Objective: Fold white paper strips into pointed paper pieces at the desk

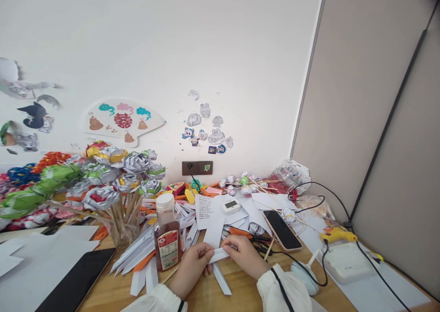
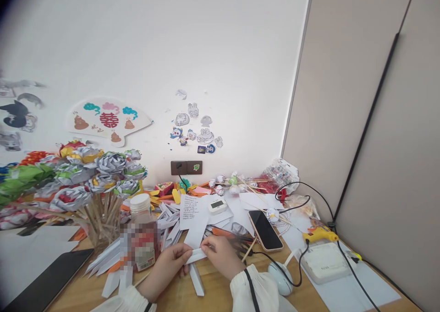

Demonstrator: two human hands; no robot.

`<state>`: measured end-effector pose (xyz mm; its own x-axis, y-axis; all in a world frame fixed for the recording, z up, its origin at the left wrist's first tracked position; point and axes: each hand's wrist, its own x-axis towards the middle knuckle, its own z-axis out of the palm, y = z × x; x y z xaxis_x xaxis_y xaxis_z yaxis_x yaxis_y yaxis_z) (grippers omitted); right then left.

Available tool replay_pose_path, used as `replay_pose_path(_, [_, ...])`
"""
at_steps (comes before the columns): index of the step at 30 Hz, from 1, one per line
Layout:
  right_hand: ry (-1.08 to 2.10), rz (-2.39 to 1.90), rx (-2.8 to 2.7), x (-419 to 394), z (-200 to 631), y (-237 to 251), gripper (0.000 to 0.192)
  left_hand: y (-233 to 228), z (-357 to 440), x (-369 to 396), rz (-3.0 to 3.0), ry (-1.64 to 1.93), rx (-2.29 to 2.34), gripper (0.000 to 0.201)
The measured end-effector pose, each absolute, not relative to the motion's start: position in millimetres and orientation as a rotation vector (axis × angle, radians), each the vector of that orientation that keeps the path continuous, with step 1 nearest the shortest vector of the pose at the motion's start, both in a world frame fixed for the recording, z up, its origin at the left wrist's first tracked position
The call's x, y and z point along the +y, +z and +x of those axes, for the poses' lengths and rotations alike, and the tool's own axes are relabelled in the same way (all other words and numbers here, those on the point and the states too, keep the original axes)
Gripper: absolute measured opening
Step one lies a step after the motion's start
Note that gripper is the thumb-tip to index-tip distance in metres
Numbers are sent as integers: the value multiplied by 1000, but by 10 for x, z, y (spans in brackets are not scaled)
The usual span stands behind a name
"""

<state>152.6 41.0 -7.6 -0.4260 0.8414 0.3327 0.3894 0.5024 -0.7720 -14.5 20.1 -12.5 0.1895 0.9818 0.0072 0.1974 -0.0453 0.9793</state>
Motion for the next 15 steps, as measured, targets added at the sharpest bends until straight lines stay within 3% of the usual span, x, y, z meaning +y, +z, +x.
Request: replay_pose_path(15, [674, -1020, -2141, 396, 1474, -137, 13, -11, -87, 87, 1592, 956, 1197, 23])
